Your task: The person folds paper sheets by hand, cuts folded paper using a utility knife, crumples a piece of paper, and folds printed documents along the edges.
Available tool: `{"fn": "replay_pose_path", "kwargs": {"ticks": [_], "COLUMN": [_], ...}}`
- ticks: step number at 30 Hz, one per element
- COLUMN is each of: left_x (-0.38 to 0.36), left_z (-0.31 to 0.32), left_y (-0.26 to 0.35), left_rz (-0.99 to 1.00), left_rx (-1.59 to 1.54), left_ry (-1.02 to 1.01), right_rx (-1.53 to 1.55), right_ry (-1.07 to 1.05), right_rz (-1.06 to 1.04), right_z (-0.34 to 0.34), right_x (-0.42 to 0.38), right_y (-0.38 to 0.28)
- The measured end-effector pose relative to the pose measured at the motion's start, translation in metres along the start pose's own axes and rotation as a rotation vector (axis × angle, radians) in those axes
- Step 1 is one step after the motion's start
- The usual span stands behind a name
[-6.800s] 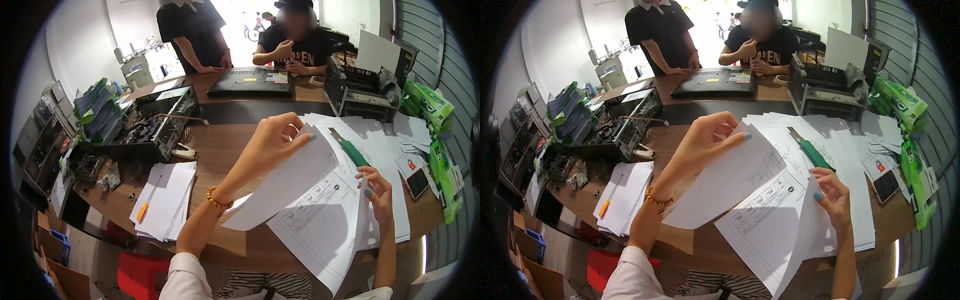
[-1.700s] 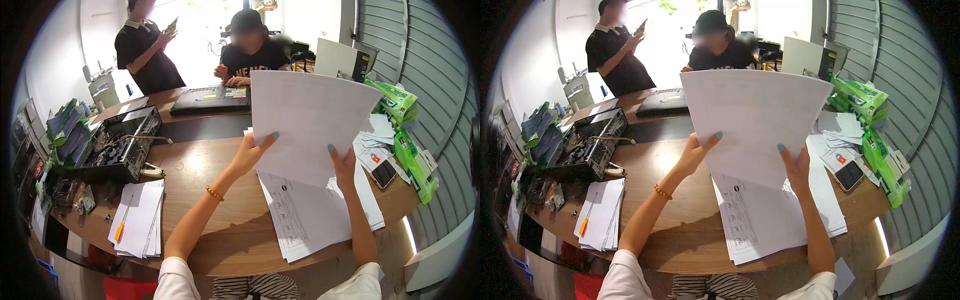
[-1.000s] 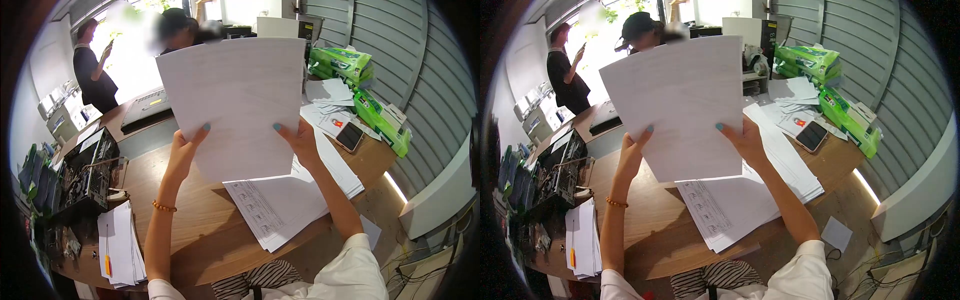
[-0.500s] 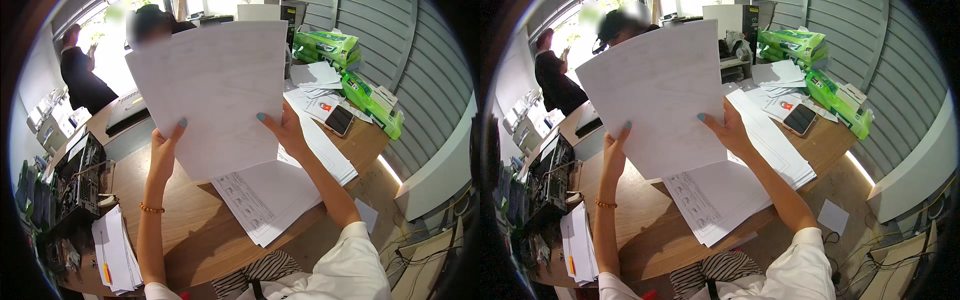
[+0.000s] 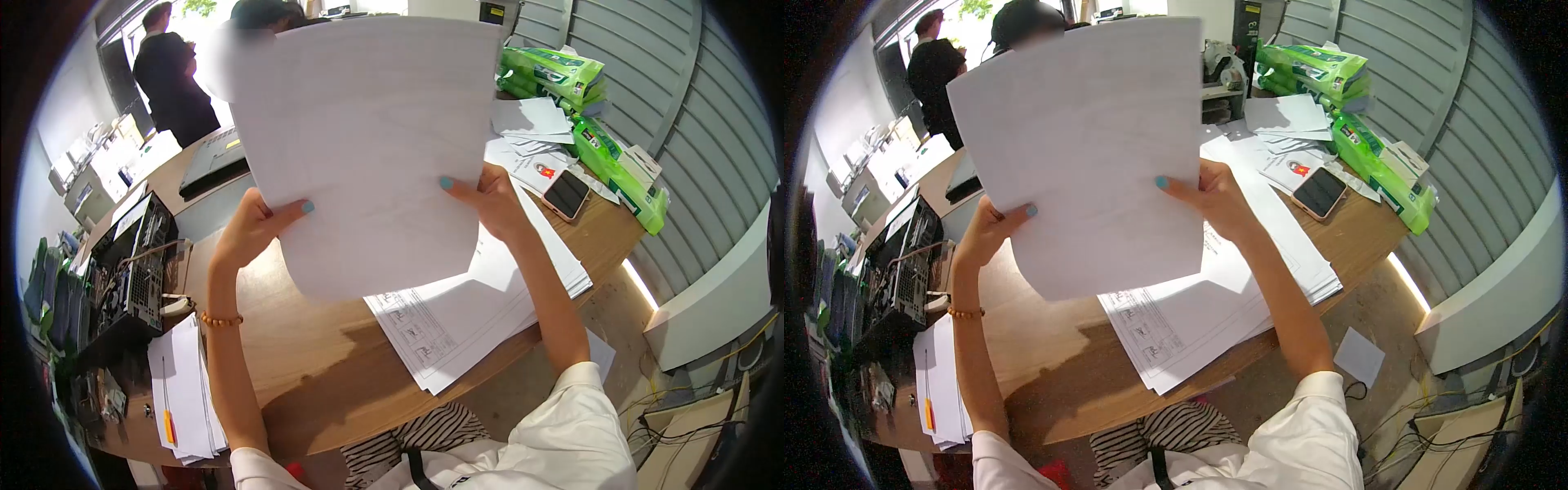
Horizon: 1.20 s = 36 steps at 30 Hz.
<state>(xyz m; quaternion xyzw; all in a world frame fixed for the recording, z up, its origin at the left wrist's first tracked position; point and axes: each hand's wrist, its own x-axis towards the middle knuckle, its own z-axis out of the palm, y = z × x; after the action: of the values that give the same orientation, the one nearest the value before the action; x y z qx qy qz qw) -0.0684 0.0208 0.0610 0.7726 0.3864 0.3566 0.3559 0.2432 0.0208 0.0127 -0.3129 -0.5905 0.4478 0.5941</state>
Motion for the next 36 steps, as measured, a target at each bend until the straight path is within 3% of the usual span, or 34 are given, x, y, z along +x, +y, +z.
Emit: {"fn": "replay_pose_path", "kwargs": {"ticks": [2, 4, 6, 7, 8, 10, 13, 16, 17, 20, 22, 25, 28, 30, 32, 34, 36], "left_x": [-0.003, -0.005, 0.001, 0.003, 0.006, 0.008, 0.000, -0.004, -0.002, 0.007, 0.010, 0.009, 0.009, 0.012, 0.012, 0.010, 0.011], "left_z": [-0.002, 0.002, -0.001, -0.004, -0.002, -0.006, -0.022, -0.026, -0.017, 0.038, 0.072, 0.082, 0.068, 0.054, 0.044, 0.037, 0.030], "left_y": [-0.005, -0.011, -0.008, -0.015, -0.022, -0.034, -0.039, -0.027, -0.020, -0.011, -0.011, -0.006, -0.004, -0.017, -0.028, -0.034, -0.039], "left_rz": [-0.035, 0.055, 0.181, 0.114, 0.148, 0.065, 0.038, 0.077, 0.033, -0.124, -0.195, -0.214, -0.290, -0.308, -0.287, -0.418, -0.430], "left_rx": [-0.014, -0.115, -0.230, -0.439, -0.408, -0.337, -0.223, -0.330, -0.330, -0.156, 0.120, 0.035, 0.121, 0.053, 0.020, -0.148, -0.143], "left_ry": [-0.019, 0.099, -0.154, -0.278, -0.313, -0.381, -0.539, -0.428, -0.380, -0.489, -0.556, -0.611, -0.545, -0.467, -0.431, -0.206, -0.198], "right_rx": [0.073, 0.157, 0.290, 0.348, 0.402, 0.257, 0.157, 0.035, 0.034, 0.022, -0.039, -0.012, -0.119, -0.046, 0.015, 0.118, 0.065], "right_ry": [-0.191, -0.158, -0.288, -0.349, -0.381, -0.416, -0.487, -0.613, -0.625, -0.707, -0.699, -0.659, -0.535, -0.318, -0.366, -0.363, -0.339], "right_rz": [0.012, 0.049, 0.021, 0.159, 0.116, 0.038, 0.141, 0.139, 0.164, 0.174, 0.201, 0.215, 0.147, 0.305, 0.353, 0.422, 0.421], "right_z": [-0.007, -0.002, -0.005, -0.013, -0.013, -0.018, -0.022, -0.018, -0.013, 0.000, 0.005, 0.004, 0.012, 0.017, 0.006, 0.003, 0.007], "right_x": [0.000, -0.005, -0.008, -0.004, -0.001, 0.004, 0.005, 0.007, 0.004, 0.003, 0.000, -0.003, -0.007, -0.010, -0.006, -0.004, -0.007], "right_y": [0.003, 0.000, -0.002, 0.005, 0.015, 0.017, 0.011, 0.007, 0.005, 0.006, 0.005, 0.013, 0.011, 0.000, 0.006, 0.009, 0.010]}}
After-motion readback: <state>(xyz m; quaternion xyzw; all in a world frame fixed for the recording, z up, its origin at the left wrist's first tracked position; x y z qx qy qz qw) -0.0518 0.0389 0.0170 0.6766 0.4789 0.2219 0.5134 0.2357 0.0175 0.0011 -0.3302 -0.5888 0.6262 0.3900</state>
